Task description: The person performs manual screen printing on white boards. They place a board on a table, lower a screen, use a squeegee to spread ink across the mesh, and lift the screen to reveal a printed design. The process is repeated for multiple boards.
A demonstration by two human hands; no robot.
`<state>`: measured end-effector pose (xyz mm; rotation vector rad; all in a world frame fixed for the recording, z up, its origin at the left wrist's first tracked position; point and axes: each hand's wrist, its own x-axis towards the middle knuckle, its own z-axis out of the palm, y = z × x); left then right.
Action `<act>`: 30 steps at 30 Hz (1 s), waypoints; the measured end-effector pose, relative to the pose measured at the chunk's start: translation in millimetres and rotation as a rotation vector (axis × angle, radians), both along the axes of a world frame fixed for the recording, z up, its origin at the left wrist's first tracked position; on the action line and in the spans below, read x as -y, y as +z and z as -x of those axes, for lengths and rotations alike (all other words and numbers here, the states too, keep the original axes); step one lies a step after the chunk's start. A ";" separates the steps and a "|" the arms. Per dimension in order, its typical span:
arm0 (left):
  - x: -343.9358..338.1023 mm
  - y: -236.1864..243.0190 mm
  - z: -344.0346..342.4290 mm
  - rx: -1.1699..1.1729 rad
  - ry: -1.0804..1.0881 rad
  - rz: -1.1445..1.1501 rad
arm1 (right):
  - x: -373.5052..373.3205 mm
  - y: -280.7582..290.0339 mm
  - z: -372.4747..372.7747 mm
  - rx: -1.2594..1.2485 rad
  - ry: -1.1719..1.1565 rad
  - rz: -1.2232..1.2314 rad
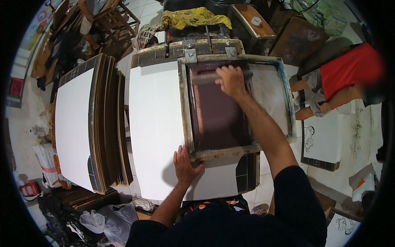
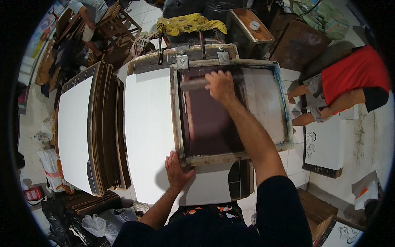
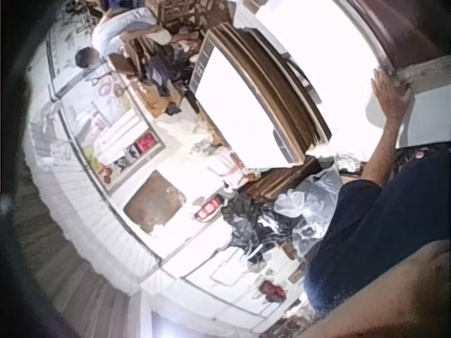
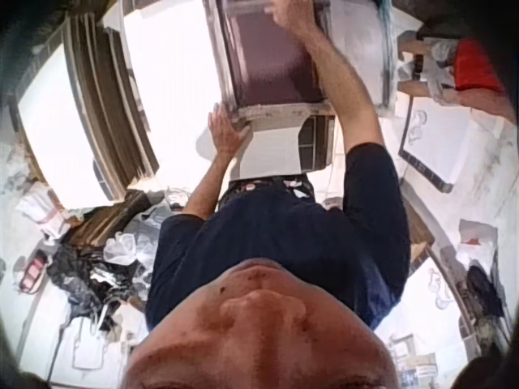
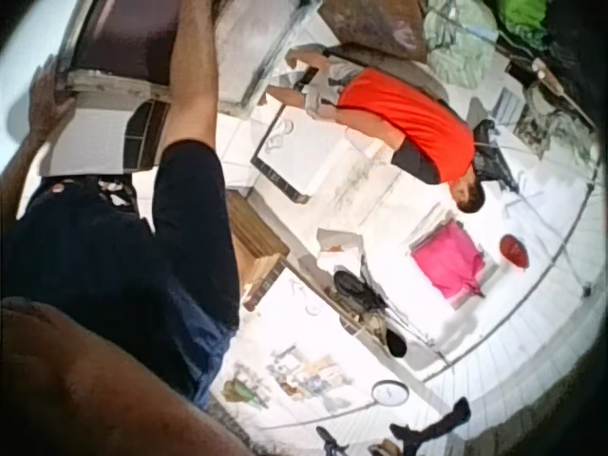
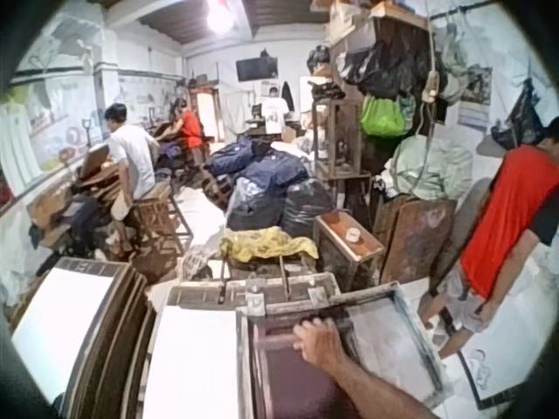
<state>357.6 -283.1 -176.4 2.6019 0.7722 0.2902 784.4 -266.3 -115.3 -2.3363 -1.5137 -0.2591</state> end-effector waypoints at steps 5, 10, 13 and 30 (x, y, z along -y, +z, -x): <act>-1.1 -2.3 0.0 0.014 -0.006 -0.018 | -41.4 -4.1 -36.3 -0.041 -0.030 -0.146; 0.6 -6.5 2.3 -0.012 0.009 0.017 | 19.4 -7.2 29.8 -0.125 -0.093 0.138; 2.3 -6.6 6.8 -0.028 0.006 0.028 | 27.9 -4.6 38.8 -0.108 -0.076 0.045; 9.9 0.9 11.1 -0.008 0.001 -0.013 | 40.6 -6.9 68.5 -0.034 -0.113 0.044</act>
